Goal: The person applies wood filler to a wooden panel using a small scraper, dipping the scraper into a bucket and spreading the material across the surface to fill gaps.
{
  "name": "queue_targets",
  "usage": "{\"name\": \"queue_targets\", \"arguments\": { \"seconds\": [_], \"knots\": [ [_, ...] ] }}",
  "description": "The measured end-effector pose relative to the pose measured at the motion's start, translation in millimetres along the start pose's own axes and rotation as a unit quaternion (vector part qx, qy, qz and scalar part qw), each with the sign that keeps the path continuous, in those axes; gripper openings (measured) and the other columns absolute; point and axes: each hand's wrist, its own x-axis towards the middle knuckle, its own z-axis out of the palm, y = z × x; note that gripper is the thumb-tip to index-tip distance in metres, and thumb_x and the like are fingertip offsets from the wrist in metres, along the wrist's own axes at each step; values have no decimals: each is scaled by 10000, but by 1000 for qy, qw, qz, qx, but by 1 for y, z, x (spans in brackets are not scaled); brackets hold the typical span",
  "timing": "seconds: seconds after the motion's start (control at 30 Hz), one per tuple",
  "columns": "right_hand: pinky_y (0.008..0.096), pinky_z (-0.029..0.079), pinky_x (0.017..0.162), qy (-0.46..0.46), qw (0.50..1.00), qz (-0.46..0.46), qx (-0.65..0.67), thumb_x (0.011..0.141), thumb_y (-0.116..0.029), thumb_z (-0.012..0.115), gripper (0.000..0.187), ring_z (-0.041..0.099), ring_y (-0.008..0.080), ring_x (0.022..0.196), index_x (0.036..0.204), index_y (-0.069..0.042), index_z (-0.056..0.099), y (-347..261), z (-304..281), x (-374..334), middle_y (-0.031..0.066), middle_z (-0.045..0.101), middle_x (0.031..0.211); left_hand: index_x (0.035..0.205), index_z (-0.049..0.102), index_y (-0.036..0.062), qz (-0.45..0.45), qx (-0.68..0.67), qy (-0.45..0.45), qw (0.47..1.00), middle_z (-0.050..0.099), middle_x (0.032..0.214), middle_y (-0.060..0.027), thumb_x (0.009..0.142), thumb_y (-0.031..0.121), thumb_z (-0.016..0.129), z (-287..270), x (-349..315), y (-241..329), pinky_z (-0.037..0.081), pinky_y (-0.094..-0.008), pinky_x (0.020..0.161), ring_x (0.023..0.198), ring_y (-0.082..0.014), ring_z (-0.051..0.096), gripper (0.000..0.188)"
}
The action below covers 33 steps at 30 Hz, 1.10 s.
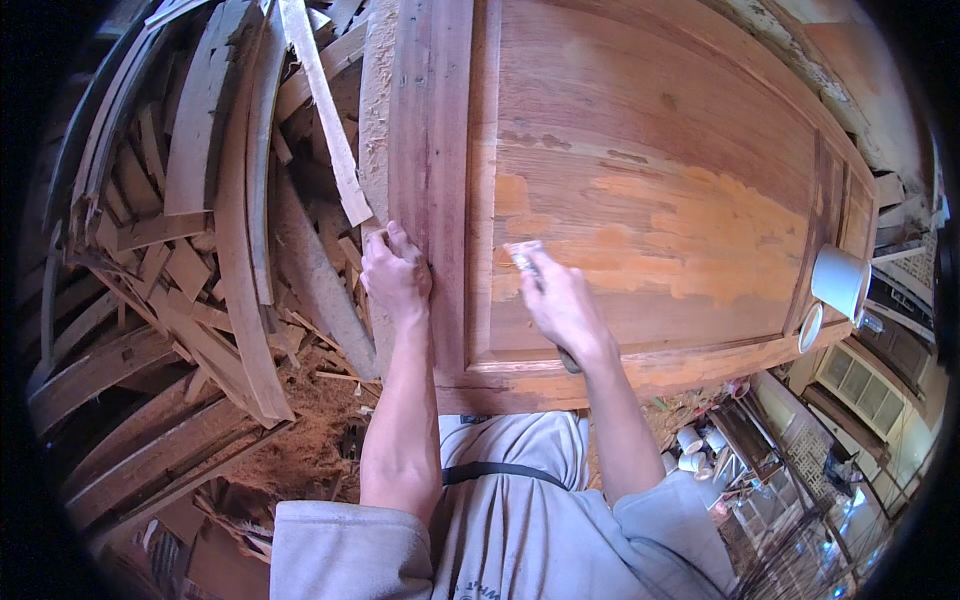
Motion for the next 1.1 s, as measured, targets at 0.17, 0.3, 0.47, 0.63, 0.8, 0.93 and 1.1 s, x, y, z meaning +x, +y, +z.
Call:
{"name": "queue_targets", "arguments": {
  "seconds": [0.17, 0.3, 0.47, 0.63, 0.8, 0.93, 1.1],
  "knots": [
    [496, 560, 753, 284, 941, -92, 156, 969, -175, 539, 419, 689, 436, 845, 1361, -29, 540, 31, 17, 25, 286, 686, 921, 913, 636, 12, -9, 10, -9, 1000, 667, 881, -281, 1026, 445, 382, 2, 1, 6, 463, -566, 763, 864, -487, 624, 514],
    [514, 566, 661, 293, 947, -71, 116, 973, -166, 548, 422, 693, 444, 790, 1383, -68, 534, 20, 19, 60, 320, 665, 905, 914, 631, 4, -12, 7, -18, 1000, 663, 887, -291, 1027, 438, 376, -1, 0, 8, 461, -569, 770, 868, -495, 620, 516],
    [527, 564, 633, 302, 951, -32, 52, 978, -181, 535, 432, 683, 466, 773, 1402, -99, 524, 17, 33, 58, 338, 642, 886, 967, 672, 8, -27, 26, -39, 999, 689, 963, -236, 1020, 431, 410, 2, 1, 6, 475, -532, 794, 901, -434, 641, 500],
    [528, 565, 657, 244, 965, -45, 84, 970, -171, 548, 458, 679, 464, 778, 1422, -104, 506, 31, 15, 57, 323, 646, 892, 979, 675, 2, -29, 17, -39, 999, 685, 949, -256, 1021, 432, 411, -2, 0, 5, 471, -527, 808, 899, -443, 638, 505],
    [535, 553, 696, 356, 930, -71, 66, 969, -172, 547, 473, 665, 465, 782, 1435, -109, 492, 43, 37, 57, 319, 642, 901, 905, 629, 5, -6, 13, -10, 1000, 659, 875, -295, 1029, 425, 380, 2, 0, 7, 456, -576, 760, 849, -493, 620, 504],
    [531, 553, 694, 273, 957, -70, 65, 969, -199, 560, 475, 668, 440, 790, 1437, -151, 492, 50, 28, 35, 285, 649, 913, 911, 630, 9, -13, 14, -5, 1000, 662, 884, -294, 1028, 434, 382, -2, 2, 0, 458, -575, 757, 848, -493, 621, 505],
    [515, 563, 689, 176, 973, -148, -1, 958, -211, 583, 435, 676, 407, 780, 1385, -148, 536, 23, -17, 53, 250, 656, 882, 1001, 668, 16, -31, 29, -42, 998, 690, 988, -219, 1022, 425, 408, -2, 0, 8, 462, -517, 838, 934, -421, 631, 485]
  ]
}}
